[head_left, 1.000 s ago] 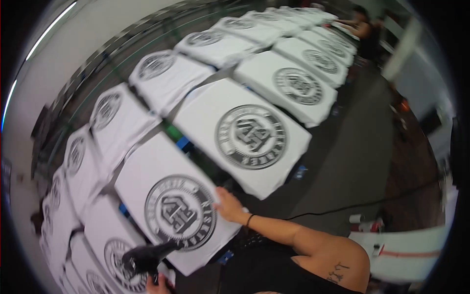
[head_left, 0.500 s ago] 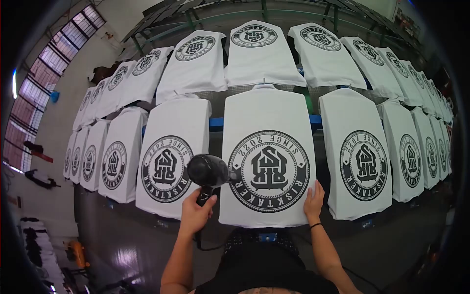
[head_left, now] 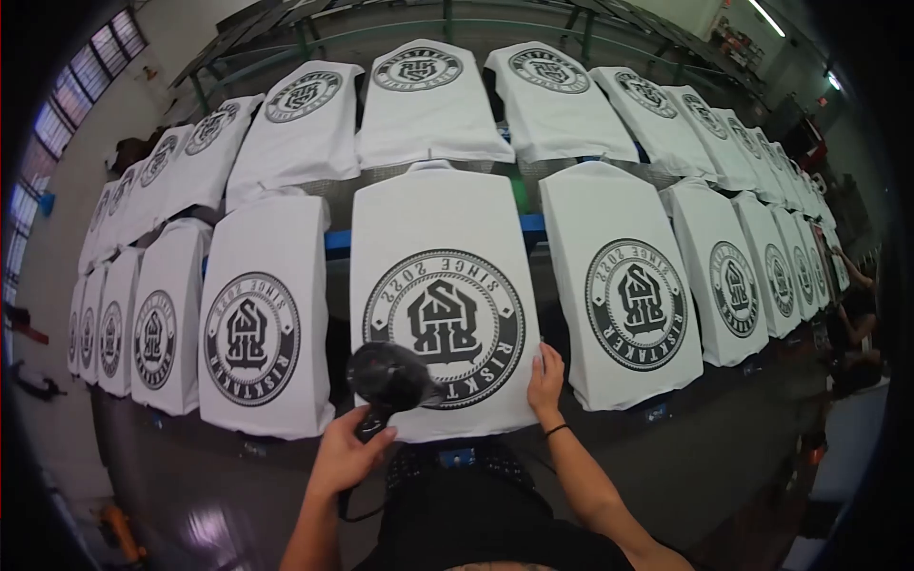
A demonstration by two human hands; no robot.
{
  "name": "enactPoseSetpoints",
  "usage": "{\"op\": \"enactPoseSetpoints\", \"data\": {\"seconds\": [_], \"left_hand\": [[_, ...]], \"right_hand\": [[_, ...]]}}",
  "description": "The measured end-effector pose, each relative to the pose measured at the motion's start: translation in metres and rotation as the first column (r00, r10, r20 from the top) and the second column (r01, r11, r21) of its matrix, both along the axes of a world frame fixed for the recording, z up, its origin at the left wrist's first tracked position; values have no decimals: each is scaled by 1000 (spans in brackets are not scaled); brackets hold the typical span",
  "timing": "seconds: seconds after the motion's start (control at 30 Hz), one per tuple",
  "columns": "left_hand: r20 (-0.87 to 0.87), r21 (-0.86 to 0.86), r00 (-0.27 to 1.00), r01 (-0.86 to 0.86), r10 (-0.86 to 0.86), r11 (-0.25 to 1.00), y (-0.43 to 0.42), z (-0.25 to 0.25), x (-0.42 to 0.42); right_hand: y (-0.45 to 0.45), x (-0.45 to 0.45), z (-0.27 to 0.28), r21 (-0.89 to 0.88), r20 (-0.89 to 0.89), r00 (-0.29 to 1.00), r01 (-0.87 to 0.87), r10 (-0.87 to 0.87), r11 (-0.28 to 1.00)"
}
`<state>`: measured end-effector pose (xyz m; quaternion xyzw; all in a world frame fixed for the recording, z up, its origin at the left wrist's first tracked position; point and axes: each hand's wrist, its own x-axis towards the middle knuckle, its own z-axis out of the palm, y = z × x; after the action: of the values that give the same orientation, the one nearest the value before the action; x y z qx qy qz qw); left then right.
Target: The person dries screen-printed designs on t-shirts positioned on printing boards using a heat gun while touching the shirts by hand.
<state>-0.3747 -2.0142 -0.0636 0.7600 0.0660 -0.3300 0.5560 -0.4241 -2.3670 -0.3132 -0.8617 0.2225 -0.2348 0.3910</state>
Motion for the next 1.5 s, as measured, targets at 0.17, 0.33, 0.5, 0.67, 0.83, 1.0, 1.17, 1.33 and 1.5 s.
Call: {"op": "enactPoseSetpoints", "data": {"seconds": [0.17, 0.33, 0.5, 0.67, 0.83, 1.0, 1.17, 1.33, 1.5], "left_hand": [[-3, 25, 998, 69, -69, 997, -41, -4, -12], [55, -47, 996, 75, -72, 996, -97, -10, -11], [202, 24, 972, 118, -120, 993, -141, -21, 7], [316, 85, 940, 103, -125, 991, -183, -20, 49], [380, 32, 922, 73, -80, 997, -191, -21, 59], [248, 28, 969, 15, -21, 1000, -157, -8, 28], [240, 18, 964, -121, 113, 992, -104, -7, 0], [216, 14, 944, -258, 249, 966, -51, -6, 2], [271, 43, 934, -252, 232, 967, -35, -7, 34]], "right_hand": [[-2, -19, 6, 16, 7, 999, -42, 42, 999], [-8, -38, 12, 52, 0, 996, -85, 85, 995], [-25, -53, 39, -75, 35, 984, -170, 173, 983], [-34, -53, 47, -135, 36, 972, -224, 231, 965], [-35, -48, 50, -107, 68, 964, -249, 257, 963], [-26, -40, 41, -146, 6, 958, -283, 287, 948], [-12, -15, 40, -205, -27, 945, -324, 325, 924], [2, 5, 31, -220, -85, 960, -280, 268, 935], [12, 8, 22, -199, -106, 970, -238, 221, 951]]}}
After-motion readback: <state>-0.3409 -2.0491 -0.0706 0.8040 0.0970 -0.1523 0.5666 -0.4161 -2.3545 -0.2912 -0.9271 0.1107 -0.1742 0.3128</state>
